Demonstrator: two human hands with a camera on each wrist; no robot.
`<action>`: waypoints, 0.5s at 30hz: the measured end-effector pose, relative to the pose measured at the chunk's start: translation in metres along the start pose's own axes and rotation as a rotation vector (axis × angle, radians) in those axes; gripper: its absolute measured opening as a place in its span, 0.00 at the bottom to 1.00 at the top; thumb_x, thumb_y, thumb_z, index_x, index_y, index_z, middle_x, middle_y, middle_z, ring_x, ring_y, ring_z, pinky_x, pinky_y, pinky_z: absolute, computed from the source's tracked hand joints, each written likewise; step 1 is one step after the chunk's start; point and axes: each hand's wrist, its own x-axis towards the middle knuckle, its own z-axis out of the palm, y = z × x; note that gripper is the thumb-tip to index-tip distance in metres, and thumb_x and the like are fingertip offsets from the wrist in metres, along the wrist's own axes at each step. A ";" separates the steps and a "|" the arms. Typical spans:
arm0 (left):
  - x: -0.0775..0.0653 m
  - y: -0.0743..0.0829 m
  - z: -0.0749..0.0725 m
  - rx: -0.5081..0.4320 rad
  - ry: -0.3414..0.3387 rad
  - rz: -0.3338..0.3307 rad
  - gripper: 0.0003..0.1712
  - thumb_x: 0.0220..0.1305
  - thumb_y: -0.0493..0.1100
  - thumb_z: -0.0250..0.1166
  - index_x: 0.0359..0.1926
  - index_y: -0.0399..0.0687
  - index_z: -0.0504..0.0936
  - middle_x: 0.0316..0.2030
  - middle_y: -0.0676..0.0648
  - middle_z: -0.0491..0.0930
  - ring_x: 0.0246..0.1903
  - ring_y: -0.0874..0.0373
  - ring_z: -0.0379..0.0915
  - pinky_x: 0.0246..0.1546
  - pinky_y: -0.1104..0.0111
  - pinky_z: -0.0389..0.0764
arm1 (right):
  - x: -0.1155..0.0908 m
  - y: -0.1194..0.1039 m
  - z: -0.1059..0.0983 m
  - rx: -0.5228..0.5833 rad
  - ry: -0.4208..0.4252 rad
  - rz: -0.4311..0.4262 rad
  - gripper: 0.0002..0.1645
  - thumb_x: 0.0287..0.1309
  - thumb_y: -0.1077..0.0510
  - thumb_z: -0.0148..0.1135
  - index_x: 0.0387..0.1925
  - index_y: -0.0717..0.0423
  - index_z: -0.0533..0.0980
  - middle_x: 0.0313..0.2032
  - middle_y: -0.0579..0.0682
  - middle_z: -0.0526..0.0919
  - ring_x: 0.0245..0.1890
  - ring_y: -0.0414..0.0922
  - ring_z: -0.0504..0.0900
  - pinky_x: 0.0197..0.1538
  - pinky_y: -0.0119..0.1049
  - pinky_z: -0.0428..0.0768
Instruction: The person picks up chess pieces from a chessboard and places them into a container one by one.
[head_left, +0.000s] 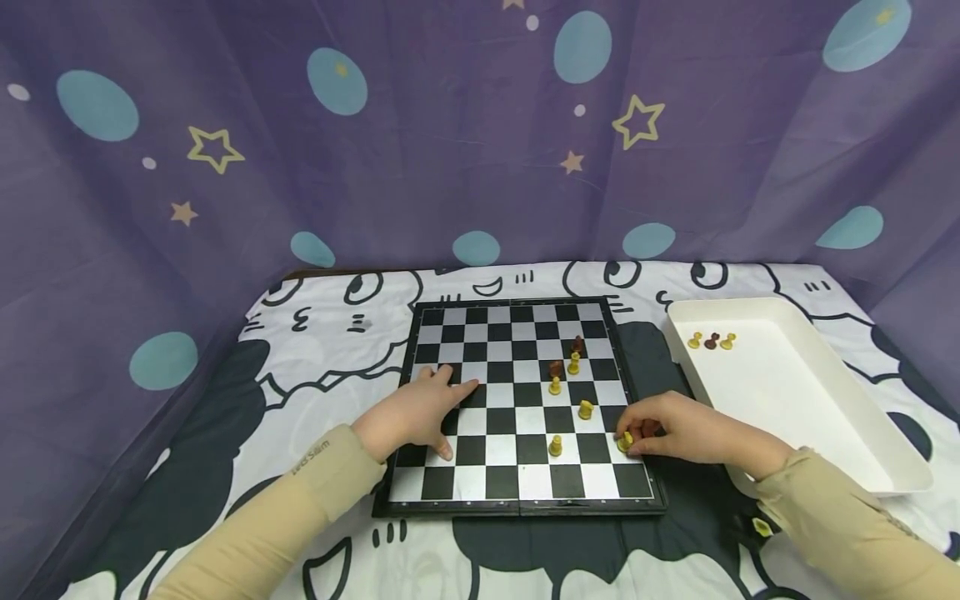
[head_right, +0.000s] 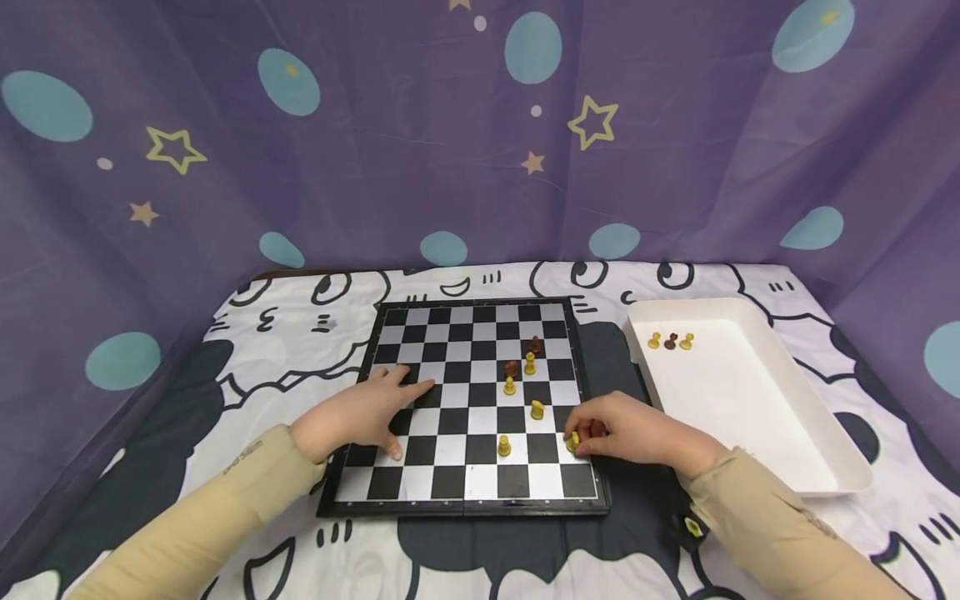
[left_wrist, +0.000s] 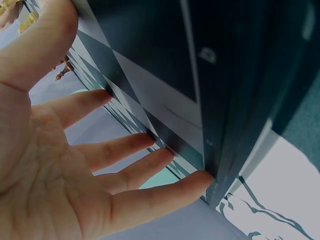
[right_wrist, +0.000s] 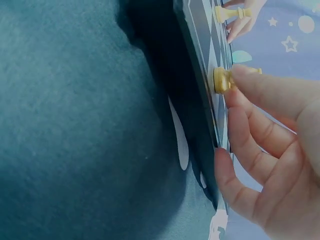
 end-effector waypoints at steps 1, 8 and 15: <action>0.000 0.000 0.000 -0.001 0.001 0.001 0.58 0.33 0.51 0.80 0.69 0.51 0.63 0.63 0.34 0.63 0.59 0.36 0.61 0.55 0.50 0.72 | 0.000 0.000 0.000 0.005 0.003 0.000 0.08 0.54 0.57 0.67 0.38 0.48 0.80 0.27 0.35 0.76 0.28 0.31 0.72 0.32 0.29 0.74; 0.000 -0.001 0.001 0.000 -0.001 0.000 0.59 0.34 0.51 0.80 0.70 0.51 0.63 0.64 0.33 0.62 0.60 0.36 0.60 0.56 0.49 0.71 | -0.001 0.000 0.003 0.033 0.022 0.003 0.09 0.53 0.54 0.68 0.37 0.49 0.80 0.25 0.35 0.75 0.26 0.31 0.71 0.30 0.28 0.73; 0.001 0.000 0.000 0.001 -0.005 -0.003 0.59 0.34 0.51 0.80 0.70 0.51 0.62 0.64 0.33 0.62 0.61 0.36 0.59 0.56 0.49 0.71 | -0.001 0.002 0.005 0.022 0.065 -0.002 0.08 0.53 0.54 0.68 0.35 0.50 0.80 0.24 0.36 0.75 0.25 0.31 0.70 0.28 0.28 0.72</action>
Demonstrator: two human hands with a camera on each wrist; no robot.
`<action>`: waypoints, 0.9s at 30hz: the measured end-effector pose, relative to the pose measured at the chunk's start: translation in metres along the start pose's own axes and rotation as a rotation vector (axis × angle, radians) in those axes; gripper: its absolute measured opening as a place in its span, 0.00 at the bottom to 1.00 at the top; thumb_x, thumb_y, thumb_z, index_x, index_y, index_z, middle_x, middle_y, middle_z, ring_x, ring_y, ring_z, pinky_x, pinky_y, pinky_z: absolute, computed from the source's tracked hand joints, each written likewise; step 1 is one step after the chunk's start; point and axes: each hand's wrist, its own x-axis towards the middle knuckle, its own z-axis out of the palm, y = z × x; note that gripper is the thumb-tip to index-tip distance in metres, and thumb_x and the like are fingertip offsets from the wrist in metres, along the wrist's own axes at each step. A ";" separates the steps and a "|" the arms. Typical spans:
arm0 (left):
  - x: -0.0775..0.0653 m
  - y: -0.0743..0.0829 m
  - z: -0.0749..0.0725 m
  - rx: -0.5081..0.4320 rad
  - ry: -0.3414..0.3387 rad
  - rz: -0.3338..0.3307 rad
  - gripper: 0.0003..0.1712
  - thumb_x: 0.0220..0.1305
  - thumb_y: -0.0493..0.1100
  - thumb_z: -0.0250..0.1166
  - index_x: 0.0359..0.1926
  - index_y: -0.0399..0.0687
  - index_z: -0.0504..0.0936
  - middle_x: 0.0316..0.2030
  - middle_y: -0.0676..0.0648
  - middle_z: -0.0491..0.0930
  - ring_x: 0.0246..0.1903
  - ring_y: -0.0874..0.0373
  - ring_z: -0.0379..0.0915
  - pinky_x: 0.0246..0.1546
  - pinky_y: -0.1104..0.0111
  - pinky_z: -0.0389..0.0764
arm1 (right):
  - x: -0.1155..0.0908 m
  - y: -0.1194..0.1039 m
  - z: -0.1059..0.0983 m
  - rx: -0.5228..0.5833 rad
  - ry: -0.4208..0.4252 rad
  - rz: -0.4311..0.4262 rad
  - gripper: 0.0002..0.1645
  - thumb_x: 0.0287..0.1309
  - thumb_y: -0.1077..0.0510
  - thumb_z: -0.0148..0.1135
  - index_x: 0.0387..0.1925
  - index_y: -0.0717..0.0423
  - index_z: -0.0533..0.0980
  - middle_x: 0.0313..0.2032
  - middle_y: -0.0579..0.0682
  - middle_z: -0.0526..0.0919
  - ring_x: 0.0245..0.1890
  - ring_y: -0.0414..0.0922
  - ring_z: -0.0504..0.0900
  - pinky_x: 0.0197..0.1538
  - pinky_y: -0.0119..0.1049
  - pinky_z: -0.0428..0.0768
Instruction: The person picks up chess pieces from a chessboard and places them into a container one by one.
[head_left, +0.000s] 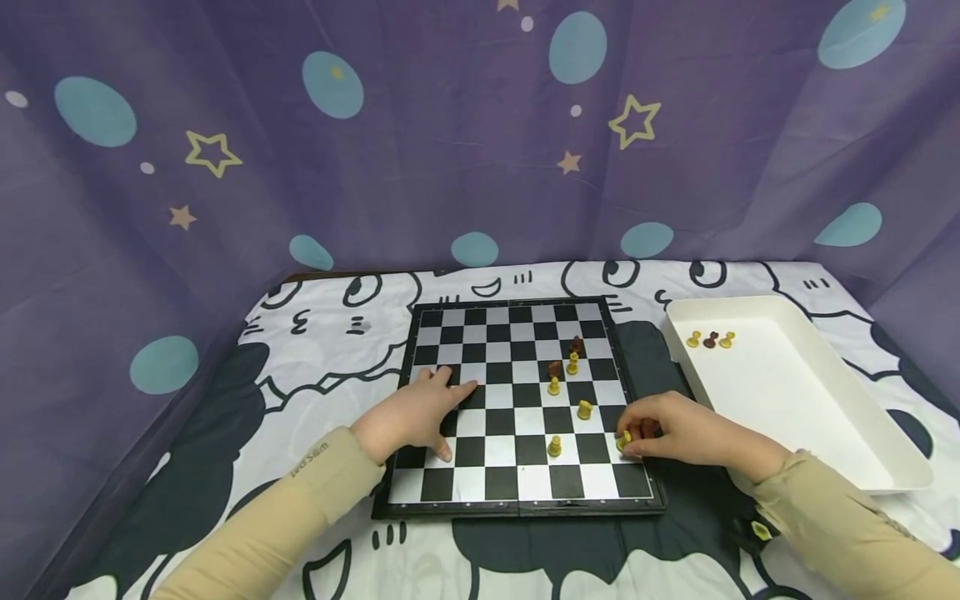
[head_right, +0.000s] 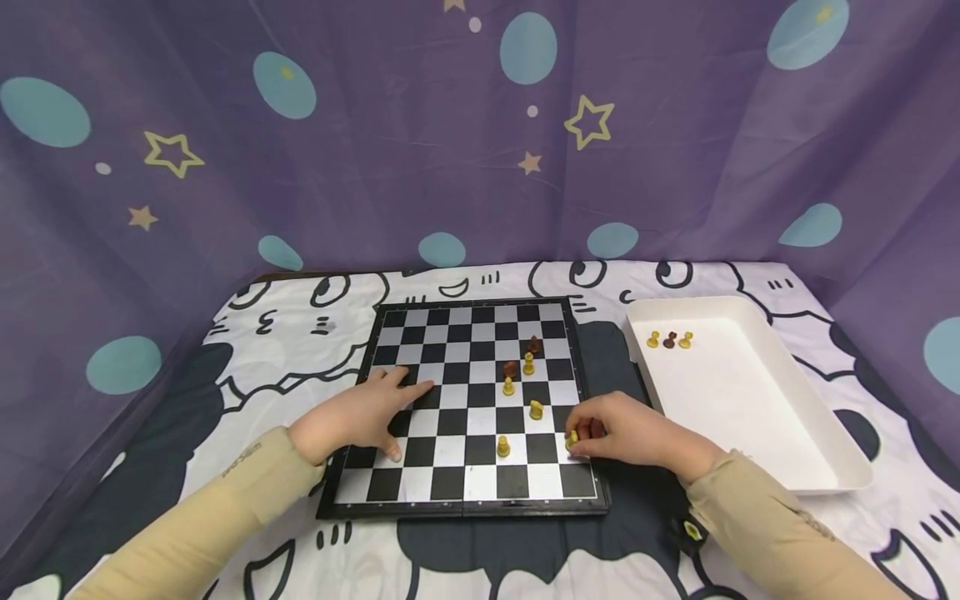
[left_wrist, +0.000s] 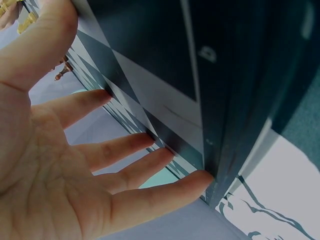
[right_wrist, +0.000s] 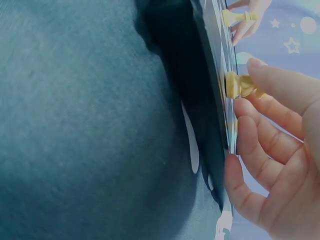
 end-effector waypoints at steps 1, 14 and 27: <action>0.000 0.000 0.000 -0.001 0.000 0.000 0.59 0.34 0.51 0.80 0.70 0.51 0.62 0.64 0.33 0.62 0.61 0.36 0.59 0.56 0.49 0.71 | 0.000 0.000 0.000 -0.003 0.004 0.000 0.07 0.53 0.55 0.68 0.35 0.49 0.80 0.24 0.36 0.75 0.25 0.31 0.70 0.28 0.28 0.72; 0.000 0.000 0.001 -0.007 -0.003 -0.008 0.59 0.33 0.51 0.80 0.70 0.52 0.62 0.65 0.34 0.61 0.61 0.36 0.59 0.57 0.49 0.70 | 0.001 -0.003 -0.002 -0.037 0.002 0.009 0.05 0.52 0.55 0.68 0.33 0.48 0.81 0.24 0.35 0.75 0.25 0.31 0.70 0.28 0.28 0.71; 0.002 -0.001 0.002 0.004 0.002 -0.003 0.59 0.33 0.51 0.80 0.70 0.51 0.63 0.63 0.34 0.63 0.59 0.36 0.60 0.55 0.49 0.73 | 0.000 -0.006 -0.010 -0.064 0.051 0.009 0.08 0.52 0.58 0.68 0.36 0.51 0.81 0.22 0.35 0.73 0.25 0.31 0.70 0.30 0.28 0.73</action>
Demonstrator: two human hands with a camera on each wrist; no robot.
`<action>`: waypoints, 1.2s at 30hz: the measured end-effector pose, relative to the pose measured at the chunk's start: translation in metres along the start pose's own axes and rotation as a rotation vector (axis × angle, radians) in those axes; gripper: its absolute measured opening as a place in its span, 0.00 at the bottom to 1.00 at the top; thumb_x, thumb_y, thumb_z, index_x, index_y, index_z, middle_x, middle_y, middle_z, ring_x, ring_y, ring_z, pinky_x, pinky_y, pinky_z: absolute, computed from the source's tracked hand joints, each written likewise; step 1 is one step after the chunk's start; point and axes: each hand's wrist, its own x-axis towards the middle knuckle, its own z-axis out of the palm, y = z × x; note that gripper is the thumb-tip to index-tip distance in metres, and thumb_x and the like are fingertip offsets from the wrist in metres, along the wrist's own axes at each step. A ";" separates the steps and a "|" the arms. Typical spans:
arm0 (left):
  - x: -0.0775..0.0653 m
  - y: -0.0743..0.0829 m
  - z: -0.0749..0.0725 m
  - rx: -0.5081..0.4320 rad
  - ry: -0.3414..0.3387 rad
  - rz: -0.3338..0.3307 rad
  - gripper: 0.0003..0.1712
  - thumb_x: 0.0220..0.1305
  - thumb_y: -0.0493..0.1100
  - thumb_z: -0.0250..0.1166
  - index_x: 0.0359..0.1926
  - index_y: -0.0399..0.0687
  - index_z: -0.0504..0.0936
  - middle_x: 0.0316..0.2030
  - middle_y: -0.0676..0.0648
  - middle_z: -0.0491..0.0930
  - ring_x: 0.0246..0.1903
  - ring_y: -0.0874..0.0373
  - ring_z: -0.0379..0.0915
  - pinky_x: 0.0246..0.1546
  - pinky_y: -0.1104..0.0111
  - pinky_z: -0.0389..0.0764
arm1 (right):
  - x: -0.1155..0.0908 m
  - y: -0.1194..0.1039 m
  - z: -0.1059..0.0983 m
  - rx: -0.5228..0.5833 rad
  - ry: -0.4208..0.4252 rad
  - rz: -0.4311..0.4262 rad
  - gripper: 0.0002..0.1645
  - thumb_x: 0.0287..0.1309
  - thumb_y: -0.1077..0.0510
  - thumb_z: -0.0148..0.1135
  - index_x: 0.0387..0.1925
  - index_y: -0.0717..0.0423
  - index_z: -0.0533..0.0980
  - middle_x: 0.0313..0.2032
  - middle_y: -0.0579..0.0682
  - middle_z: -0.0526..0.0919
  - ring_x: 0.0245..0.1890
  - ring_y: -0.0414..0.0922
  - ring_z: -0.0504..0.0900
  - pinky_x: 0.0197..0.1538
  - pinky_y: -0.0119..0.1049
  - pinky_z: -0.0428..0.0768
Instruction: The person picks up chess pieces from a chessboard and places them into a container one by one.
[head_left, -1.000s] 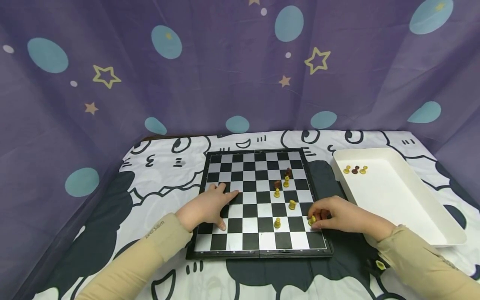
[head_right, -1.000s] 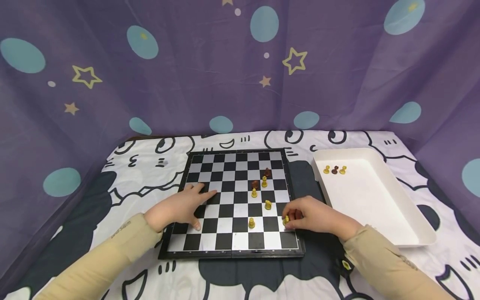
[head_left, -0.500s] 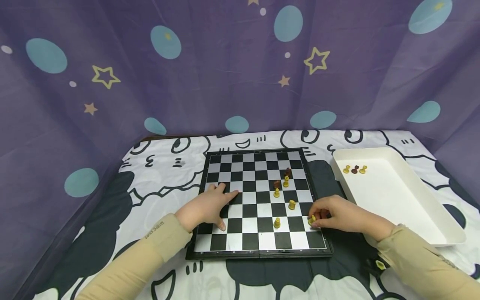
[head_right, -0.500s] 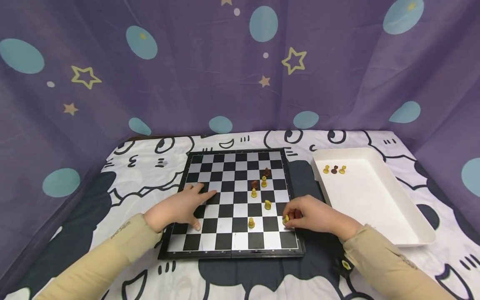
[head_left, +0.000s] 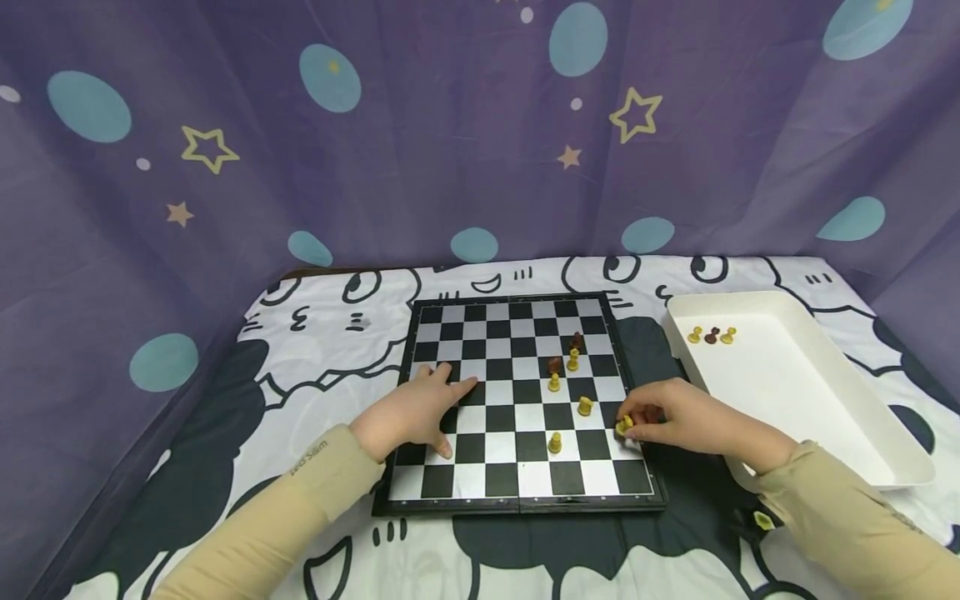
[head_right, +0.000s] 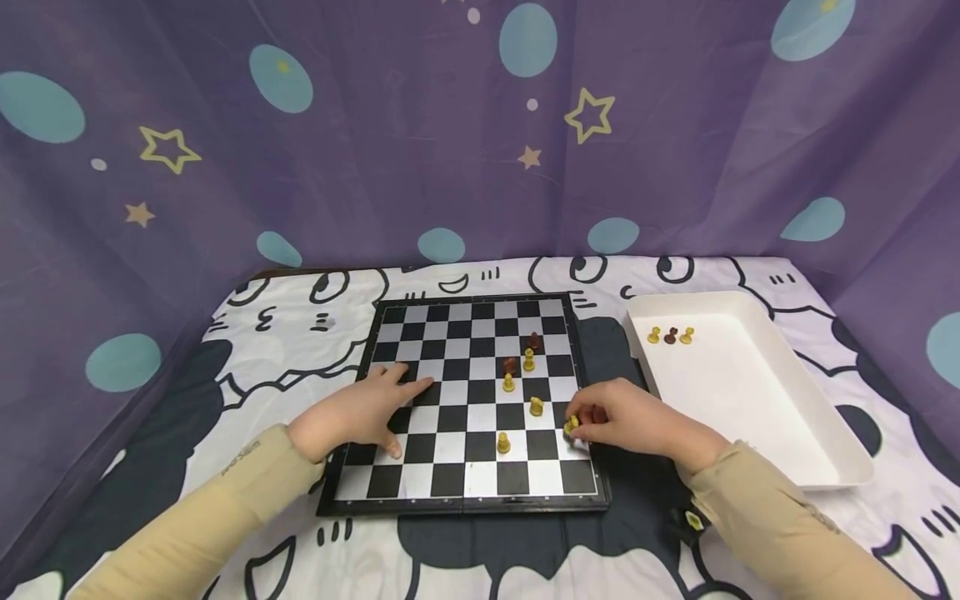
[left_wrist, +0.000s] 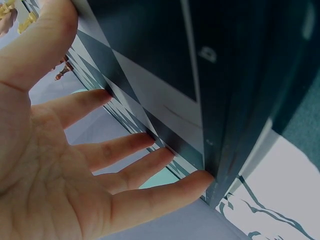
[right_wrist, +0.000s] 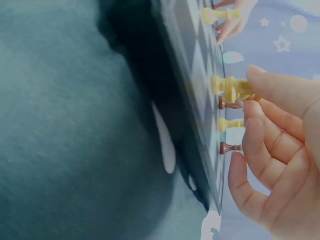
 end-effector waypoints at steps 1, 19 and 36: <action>0.000 0.000 0.000 0.000 0.002 0.000 0.59 0.33 0.51 0.80 0.70 0.51 0.63 0.63 0.34 0.63 0.59 0.36 0.60 0.55 0.49 0.73 | 0.000 0.000 -0.001 -0.002 0.008 0.001 0.08 0.53 0.59 0.68 0.37 0.51 0.81 0.23 0.35 0.73 0.26 0.31 0.70 0.30 0.28 0.73; -0.001 0.001 0.002 0.005 0.007 -0.010 0.60 0.32 0.53 0.80 0.70 0.52 0.62 0.63 0.34 0.63 0.59 0.37 0.60 0.55 0.49 0.72 | -0.004 -0.005 -0.022 -0.040 0.094 0.030 0.11 0.53 0.58 0.68 0.40 0.54 0.81 0.25 0.36 0.77 0.25 0.31 0.71 0.29 0.29 0.74; 0.000 0.000 0.002 0.001 0.004 -0.009 0.59 0.32 0.52 0.80 0.70 0.52 0.63 0.63 0.34 0.63 0.59 0.36 0.60 0.54 0.49 0.73 | -0.017 0.008 -0.065 -0.152 0.274 0.053 0.11 0.51 0.60 0.69 0.39 0.54 0.82 0.25 0.37 0.78 0.27 0.31 0.74 0.31 0.30 0.75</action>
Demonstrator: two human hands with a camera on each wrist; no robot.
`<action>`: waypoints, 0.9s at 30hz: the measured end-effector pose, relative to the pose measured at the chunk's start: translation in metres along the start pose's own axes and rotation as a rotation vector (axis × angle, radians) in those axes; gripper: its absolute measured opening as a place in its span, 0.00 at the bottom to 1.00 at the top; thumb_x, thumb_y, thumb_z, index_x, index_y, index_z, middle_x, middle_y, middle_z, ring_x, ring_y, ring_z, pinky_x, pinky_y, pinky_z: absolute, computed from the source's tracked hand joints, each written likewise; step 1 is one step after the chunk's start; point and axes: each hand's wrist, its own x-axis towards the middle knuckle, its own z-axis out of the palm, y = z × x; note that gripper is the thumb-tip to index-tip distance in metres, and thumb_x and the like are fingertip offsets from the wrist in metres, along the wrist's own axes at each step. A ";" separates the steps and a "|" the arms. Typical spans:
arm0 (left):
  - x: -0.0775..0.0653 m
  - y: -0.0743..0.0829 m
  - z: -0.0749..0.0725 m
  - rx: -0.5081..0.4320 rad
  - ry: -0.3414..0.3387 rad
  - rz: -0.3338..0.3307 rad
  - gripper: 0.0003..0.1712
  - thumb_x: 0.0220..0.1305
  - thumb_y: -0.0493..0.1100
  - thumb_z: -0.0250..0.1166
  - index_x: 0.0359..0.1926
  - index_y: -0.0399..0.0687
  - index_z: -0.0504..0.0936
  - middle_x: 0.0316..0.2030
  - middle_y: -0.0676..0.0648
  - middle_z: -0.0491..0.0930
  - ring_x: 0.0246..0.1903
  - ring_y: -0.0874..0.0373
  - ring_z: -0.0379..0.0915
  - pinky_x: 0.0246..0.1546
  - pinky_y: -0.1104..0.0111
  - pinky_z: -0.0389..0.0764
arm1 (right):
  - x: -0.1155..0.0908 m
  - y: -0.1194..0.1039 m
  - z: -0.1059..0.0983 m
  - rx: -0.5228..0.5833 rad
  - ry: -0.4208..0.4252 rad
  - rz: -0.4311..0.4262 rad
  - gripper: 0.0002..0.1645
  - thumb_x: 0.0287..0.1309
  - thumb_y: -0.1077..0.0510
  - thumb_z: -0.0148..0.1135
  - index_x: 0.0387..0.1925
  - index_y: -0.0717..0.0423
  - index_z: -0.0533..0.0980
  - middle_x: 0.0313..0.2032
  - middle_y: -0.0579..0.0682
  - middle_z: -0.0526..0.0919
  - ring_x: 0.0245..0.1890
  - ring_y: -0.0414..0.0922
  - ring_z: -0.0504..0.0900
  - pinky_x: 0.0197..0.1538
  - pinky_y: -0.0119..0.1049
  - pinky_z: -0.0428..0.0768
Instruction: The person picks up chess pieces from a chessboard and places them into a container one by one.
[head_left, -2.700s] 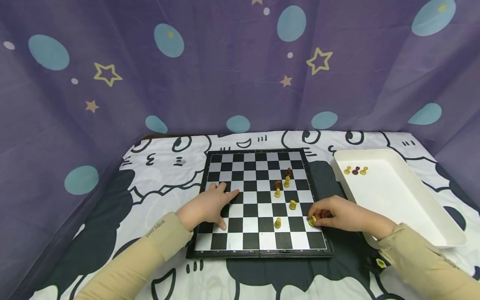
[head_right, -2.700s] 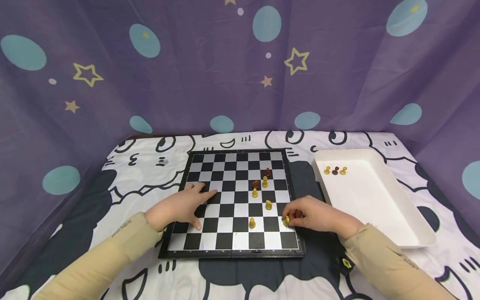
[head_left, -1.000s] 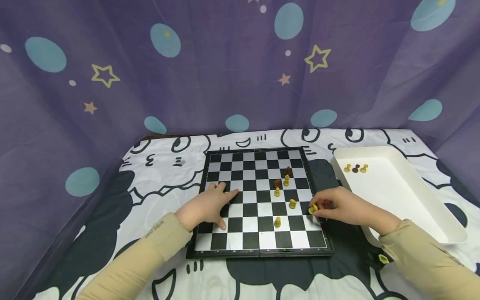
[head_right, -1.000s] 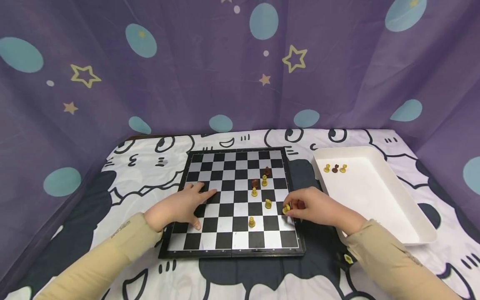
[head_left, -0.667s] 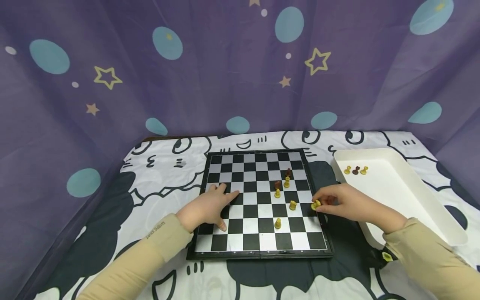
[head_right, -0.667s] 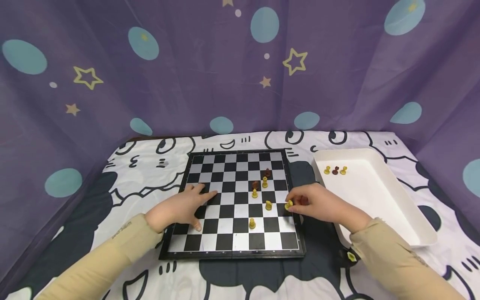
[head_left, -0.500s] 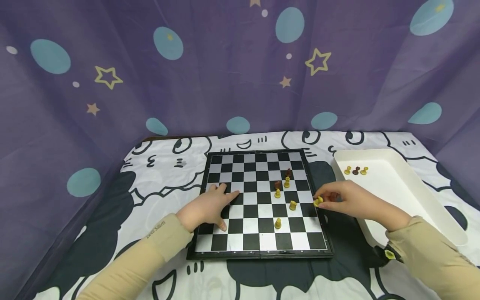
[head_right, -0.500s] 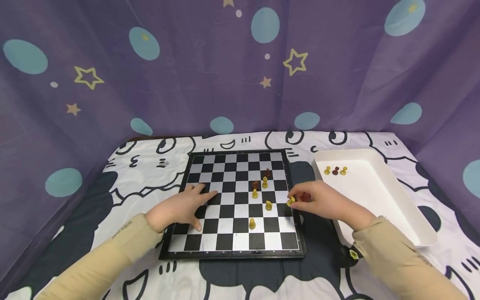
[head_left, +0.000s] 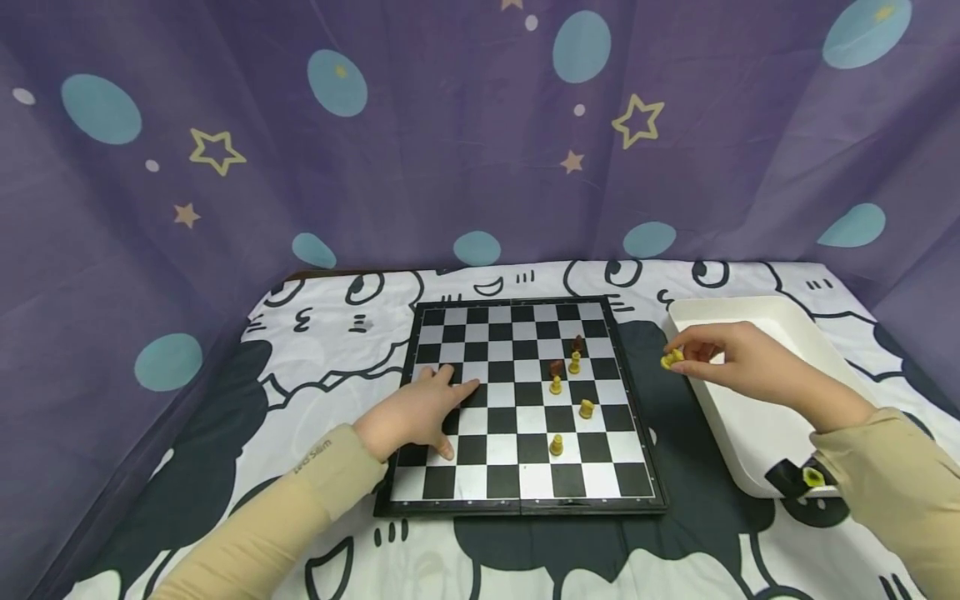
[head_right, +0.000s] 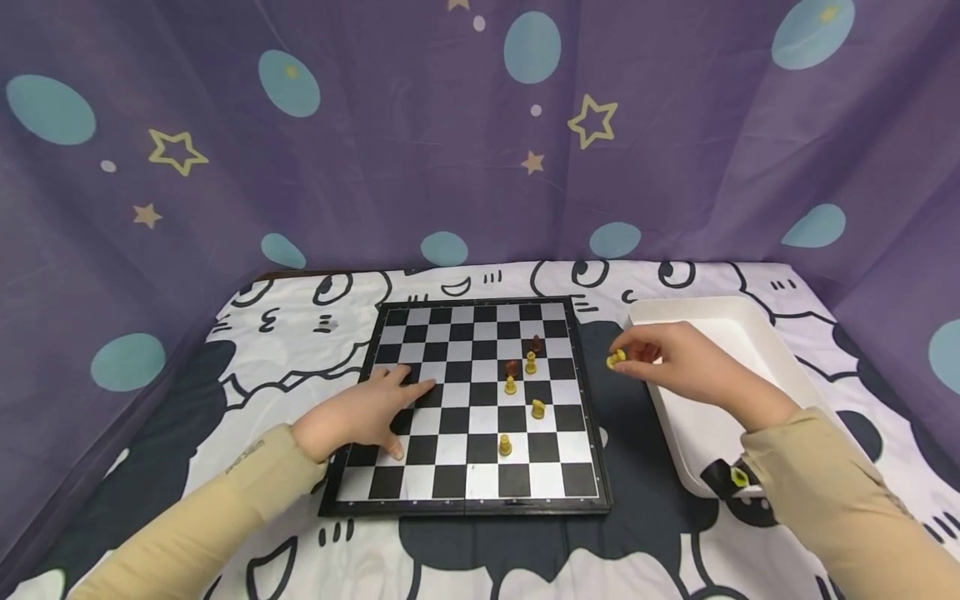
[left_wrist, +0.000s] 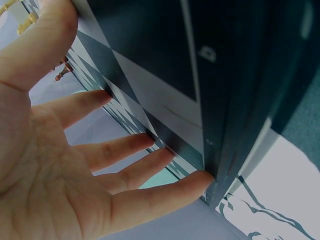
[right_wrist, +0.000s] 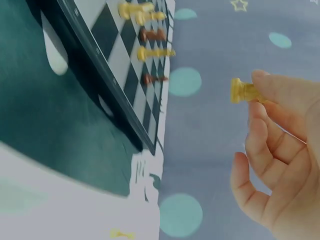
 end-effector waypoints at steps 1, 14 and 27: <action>0.000 0.000 0.000 0.002 0.001 0.000 0.59 0.33 0.52 0.80 0.70 0.52 0.63 0.63 0.34 0.63 0.60 0.36 0.60 0.54 0.49 0.73 | 0.000 0.003 -0.003 -0.011 0.013 0.003 0.11 0.52 0.60 0.69 0.39 0.53 0.82 0.25 0.37 0.78 0.27 0.31 0.74 0.31 0.30 0.75; -0.002 0.001 -0.001 -0.002 -0.010 -0.003 0.59 0.33 0.52 0.80 0.70 0.52 0.62 0.64 0.34 0.62 0.60 0.36 0.59 0.55 0.49 0.72 | -0.003 0.045 -0.025 -0.076 0.077 0.107 0.09 0.54 0.59 0.67 0.38 0.55 0.81 0.24 0.40 0.80 0.24 0.28 0.73 0.29 0.30 0.73; 0.000 0.000 0.001 -0.002 0.000 -0.008 0.60 0.33 0.52 0.80 0.70 0.53 0.62 0.65 0.35 0.62 0.61 0.36 0.59 0.56 0.49 0.71 | -0.007 0.107 -0.030 -0.082 -0.002 0.289 0.17 0.58 0.55 0.64 0.44 0.64 0.79 0.28 0.47 0.80 0.25 0.28 0.69 0.29 0.30 0.70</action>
